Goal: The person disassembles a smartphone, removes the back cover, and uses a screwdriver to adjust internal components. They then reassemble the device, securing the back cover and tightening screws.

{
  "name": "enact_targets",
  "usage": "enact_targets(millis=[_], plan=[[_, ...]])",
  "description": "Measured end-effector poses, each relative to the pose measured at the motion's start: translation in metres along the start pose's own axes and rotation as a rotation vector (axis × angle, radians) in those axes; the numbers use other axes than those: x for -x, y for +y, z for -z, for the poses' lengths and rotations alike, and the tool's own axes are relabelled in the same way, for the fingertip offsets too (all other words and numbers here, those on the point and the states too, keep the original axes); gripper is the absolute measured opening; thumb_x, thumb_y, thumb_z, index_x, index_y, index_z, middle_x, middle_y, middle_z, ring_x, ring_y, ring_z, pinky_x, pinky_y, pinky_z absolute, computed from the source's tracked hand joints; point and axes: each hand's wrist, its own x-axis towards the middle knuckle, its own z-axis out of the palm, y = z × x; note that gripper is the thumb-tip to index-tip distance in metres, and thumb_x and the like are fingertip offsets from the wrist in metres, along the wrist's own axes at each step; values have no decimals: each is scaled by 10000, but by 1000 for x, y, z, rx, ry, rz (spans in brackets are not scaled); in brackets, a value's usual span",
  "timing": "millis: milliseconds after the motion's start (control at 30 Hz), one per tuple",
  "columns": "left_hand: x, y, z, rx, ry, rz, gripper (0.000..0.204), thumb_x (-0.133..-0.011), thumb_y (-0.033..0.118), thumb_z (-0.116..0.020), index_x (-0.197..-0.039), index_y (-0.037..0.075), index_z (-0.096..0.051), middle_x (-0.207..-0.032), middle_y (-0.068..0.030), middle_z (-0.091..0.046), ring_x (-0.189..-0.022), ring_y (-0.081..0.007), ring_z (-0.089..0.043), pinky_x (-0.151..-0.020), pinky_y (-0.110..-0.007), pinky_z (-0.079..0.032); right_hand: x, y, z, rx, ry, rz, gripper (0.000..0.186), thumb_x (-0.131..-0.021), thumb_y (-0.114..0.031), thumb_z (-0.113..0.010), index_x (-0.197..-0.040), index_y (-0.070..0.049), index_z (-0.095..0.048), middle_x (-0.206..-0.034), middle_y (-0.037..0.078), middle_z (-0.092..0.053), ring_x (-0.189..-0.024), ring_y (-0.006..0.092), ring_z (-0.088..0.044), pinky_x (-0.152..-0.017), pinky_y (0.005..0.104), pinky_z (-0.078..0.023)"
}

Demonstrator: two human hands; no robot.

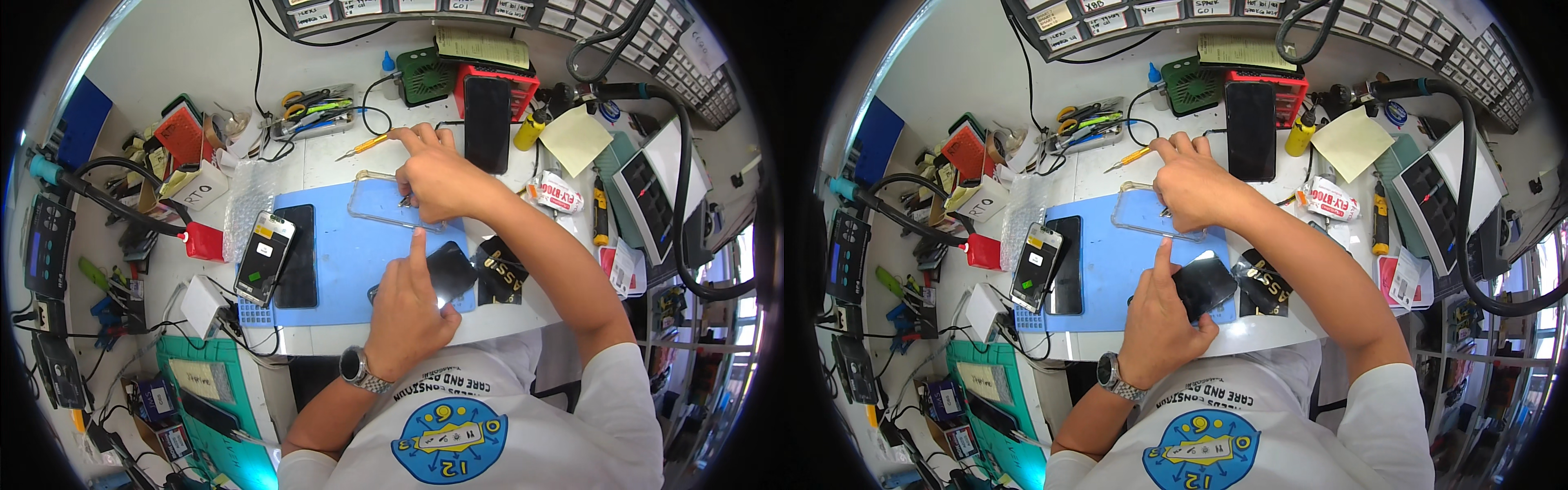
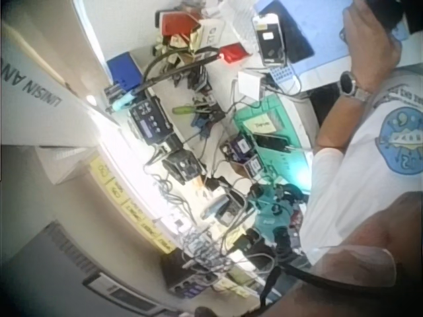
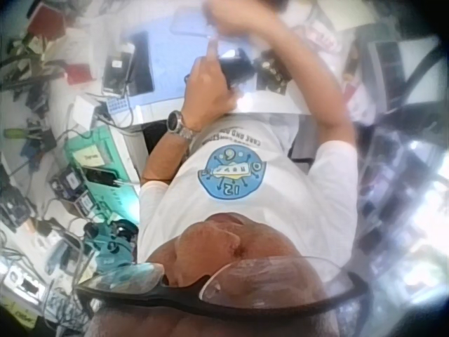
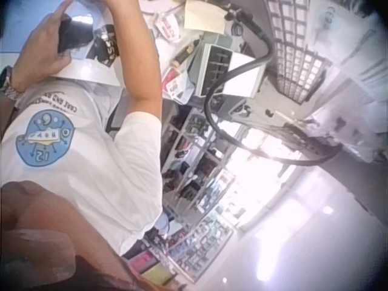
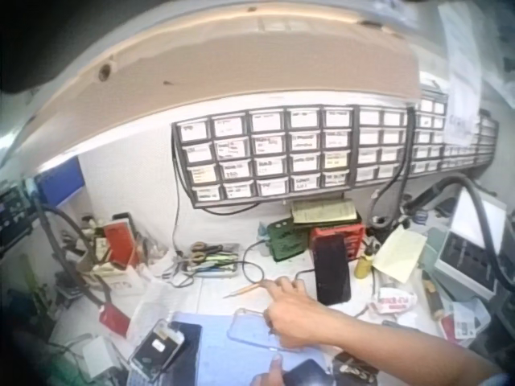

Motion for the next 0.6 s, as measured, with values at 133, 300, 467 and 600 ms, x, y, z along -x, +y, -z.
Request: enact_targets(millis=[133,300,467,600], plan=[[-2,2,-2,0,-14,6,1193,-741,118,-845,-1677,-148,-155,-1217,-275,-646,-1089,-414,-650,-993,-482,-563,-6,2,4,86,-120,-32,301,-636,-150,-855,-915,-42,-883,-1538,280,-541,-1366,438,-478,-1099,534,-386],[-3,13,2,15,-21,111,1213,-733,130,-849,-1689,-122,-147,-1267,-297,-658,-1159,-439,-664,-1050,-477,-550,-18,-2,6,88,-273,-16,382,-644,-248,-837,-948,-23,-887,-1510,269,-556,-1394,424,-461,-1095,548,-381],[-4,14,-4,44,-4,96,1171,-767,147,-838,-1681,-137,-162,-1279,-275,-630,-1151,-431,-621,-1033,-505,-528,-7,3,16,117,-221,-10,374,-654,-205,-809,-960,-3,-882,-1514,249,-560,-1396,428,-464,-1095,547,-379],[-3,11,-4,28,-15,88,1190,-756,142,-836,-1690,-117,-148,-1274,-297,-638,-1147,-441,-641,-1027,-504,-542,-9,11,26,50,-84,20,334,-654,-135,-796,-949,-1,-879,-1488,224,-585,-1362,423,-497,-1097,523,-373]])
